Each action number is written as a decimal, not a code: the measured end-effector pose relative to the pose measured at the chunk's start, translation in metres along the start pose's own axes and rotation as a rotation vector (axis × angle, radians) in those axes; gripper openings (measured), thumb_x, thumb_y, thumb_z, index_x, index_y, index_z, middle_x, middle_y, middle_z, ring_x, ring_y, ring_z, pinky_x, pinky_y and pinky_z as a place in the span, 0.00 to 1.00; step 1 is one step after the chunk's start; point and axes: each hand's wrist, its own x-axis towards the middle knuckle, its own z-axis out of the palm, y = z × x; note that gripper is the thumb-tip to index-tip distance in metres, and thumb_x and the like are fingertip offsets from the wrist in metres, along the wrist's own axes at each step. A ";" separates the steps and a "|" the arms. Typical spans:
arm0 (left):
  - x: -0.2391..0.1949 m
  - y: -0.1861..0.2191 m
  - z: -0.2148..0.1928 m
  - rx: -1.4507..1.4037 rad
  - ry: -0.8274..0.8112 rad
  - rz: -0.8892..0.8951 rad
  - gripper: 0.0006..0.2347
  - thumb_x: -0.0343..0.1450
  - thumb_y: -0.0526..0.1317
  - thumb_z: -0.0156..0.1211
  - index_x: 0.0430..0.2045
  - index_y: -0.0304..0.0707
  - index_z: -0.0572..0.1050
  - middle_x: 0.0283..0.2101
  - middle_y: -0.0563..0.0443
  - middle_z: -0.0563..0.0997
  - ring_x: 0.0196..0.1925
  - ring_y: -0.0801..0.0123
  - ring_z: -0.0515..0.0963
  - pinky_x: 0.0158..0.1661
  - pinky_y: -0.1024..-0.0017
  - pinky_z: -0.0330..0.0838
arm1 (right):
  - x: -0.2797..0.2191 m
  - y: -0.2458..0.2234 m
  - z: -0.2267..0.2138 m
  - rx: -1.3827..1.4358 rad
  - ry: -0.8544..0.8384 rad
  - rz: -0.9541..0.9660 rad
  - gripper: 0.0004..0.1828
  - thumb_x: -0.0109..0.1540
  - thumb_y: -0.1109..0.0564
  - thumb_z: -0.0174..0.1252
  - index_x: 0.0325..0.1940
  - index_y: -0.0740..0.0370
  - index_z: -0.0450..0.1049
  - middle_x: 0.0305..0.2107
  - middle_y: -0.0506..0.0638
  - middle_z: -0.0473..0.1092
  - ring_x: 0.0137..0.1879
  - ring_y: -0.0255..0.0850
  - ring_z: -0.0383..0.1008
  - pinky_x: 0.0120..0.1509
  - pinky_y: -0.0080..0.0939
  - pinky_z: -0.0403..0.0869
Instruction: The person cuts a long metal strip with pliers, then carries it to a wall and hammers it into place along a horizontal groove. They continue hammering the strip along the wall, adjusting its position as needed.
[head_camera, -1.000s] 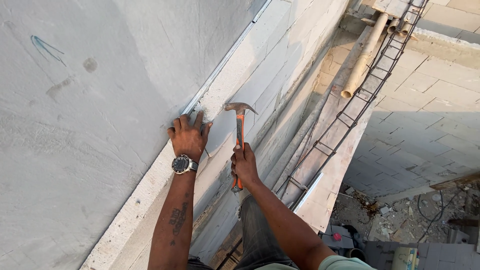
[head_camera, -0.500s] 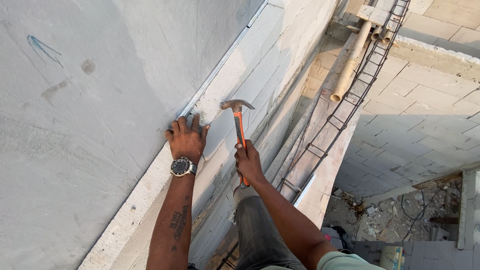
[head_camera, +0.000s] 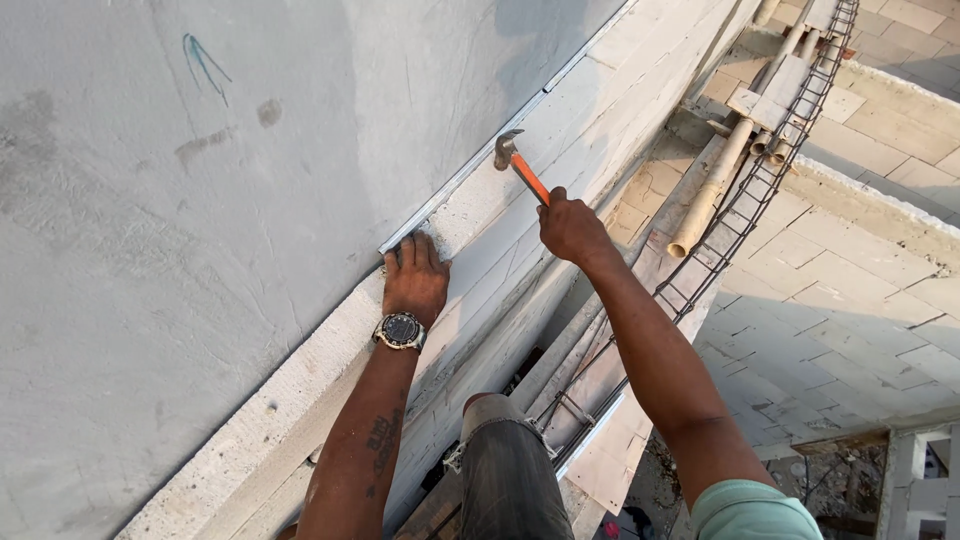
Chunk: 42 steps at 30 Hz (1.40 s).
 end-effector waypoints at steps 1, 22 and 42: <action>0.002 -0.001 -0.001 0.020 0.000 0.013 0.26 0.79 0.49 0.42 0.63 0.20 0.64 0.68 0.32 0.66 0.69 0.45 0.65 0.63 0.43 0.60 | 0.004 -0.002 -0.005 0.005 -0.011 -0.011 0.17 0.71 0.51 0.48 0.42 0.70 0.63 0.24 0.71 0.73 0.35 0.69 0.77 0.41 0.63 0.75; -0.048 -0.029 -0.022 -0.336 0.290 -0.150 0.32 0.65 0.52 0.70 0.60 0.30 0.70 0.60 0.36 0.75 0.61 0.42 0.70 0.59 0.45 0.61 | -0.426 0.109 0.202 0.820 -0.073 0.840 0.15 0.67 0.51 0.57 0.40 0.68 0.75 0.18 0.49 0.66 0.19 0.33 0.64 0.22 0.38 0.64; -0.055 -0.031 0.014 -0.199 0.336 -0.127 0.25 0.71 0.52 0.70 0.54 0.29 0.75 0.61 0.37 0.75 0.61 0.42 0.71 0.62 0.41 0.60 | -0.377 0.146 0.366 0.348 0.155 1.537 0.30 0.53 0.42 0.75 0.43 0.67 0.72 0.37 0.61 0.75 0.45 0.57 0.77 0.51 0.54 0.74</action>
